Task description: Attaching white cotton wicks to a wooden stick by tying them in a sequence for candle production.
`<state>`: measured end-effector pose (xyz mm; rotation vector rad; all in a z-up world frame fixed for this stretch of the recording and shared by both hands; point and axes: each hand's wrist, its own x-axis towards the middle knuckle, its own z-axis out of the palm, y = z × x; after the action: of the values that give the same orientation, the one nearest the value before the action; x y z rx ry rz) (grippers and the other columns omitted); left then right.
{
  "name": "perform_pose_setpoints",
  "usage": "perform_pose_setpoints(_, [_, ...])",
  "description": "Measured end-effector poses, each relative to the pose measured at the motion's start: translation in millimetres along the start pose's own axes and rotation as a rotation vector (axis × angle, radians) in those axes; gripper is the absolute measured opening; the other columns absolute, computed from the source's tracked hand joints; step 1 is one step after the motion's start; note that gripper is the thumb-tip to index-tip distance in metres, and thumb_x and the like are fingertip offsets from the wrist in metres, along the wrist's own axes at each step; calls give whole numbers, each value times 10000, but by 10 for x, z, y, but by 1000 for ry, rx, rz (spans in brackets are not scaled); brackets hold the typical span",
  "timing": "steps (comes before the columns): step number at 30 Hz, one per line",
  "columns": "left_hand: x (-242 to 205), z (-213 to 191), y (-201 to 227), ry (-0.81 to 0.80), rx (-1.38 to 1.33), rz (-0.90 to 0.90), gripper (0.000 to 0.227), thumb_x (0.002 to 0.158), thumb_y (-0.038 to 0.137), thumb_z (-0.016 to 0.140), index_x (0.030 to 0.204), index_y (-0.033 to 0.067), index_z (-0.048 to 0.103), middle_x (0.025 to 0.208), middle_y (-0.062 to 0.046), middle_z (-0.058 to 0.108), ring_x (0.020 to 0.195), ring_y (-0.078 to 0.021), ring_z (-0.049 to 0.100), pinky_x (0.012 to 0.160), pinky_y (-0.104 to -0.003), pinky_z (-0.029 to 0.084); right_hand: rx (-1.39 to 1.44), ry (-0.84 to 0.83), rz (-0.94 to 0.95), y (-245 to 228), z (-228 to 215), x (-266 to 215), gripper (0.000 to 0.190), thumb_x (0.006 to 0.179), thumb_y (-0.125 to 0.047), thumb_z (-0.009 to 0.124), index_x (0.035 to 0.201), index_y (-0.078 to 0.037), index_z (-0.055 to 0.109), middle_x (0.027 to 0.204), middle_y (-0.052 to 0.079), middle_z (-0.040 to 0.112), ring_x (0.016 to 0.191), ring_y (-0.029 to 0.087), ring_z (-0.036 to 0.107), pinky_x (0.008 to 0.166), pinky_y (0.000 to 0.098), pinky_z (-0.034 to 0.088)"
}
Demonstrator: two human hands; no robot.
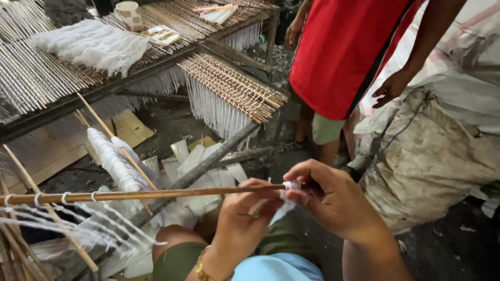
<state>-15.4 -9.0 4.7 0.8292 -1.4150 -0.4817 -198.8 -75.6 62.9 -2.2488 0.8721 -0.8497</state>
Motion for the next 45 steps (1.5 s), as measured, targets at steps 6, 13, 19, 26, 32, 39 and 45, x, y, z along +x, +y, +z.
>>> perform_pose_setpoints(6, [-75,-20,145,7,0,-54,135,964,59,645,1060,48,739,955,-83,750,883,-234,709,780,-339,585,29,-12,52,13,-12,-91,251,926,-391,664,1044,-177,723,706,-53,596,584,62,530,559,230,441])
perform_pose_setpoints(13, [-338,-102,-91,138,151,-232,186,1028,235,534,1077,130,680,921,1,743,796,-155,733,660,-310,598,-21,91,71,-6,38,-99,106,879,-202,691,969,-195,748,623,-61,608,533,61,502,521,248,412])
perform_pose_setpoints(19, [-242,4,-54,127,-183,-314,370,976,242,641,1301,92,545,1112,-93,740,936,-179,762,738,-281,619,22,59,47,19,87,-59,177,936,-294,672,1055,-169,717,694,-66,570,539,57,455,513,245,387])
perform_pose_setpoints(26, [-175,-32,-4,93,126,-191,90,940,124,667,986,96,739,959,-42,779,767,-146,706,656,-285,559,26,58,39,19,137,-26,138,955,-218,615,1033,-156,711,683,-50,589,556,56,483,545,231,409])
perform_pose_setpoints(32, [-200,24,45,51,59,-171,120,988,189,642,1009,82,692,933,-54,773,817,-167,749,670,-305,581,31,53,43,14,118,-49,171,924,-288,638,995,-155,719,653,-48,573,536,56,464,525,231,390])
perform_pose_setpoints(39, [-264,-19,56,43,119,-153,118,942,84,621,1054,76,656,945,-83,694,840,-214,718,727,-331,606,108,82,6,80,194,-32,151,925,-287,718,938,-136,715,665,-64,576,548,20,423,513,185,340])
perform_pose_setpoints(45, [-248,-23,185,138,95,-96,99,986,81,649,1046,91,726,1027,-77,731,882,-197,697,709,-317,600,-31,102,-8,72,178,-29,148,928,-325,706,932,-177,712,627,-71,541,525,38,415,506,205,323])
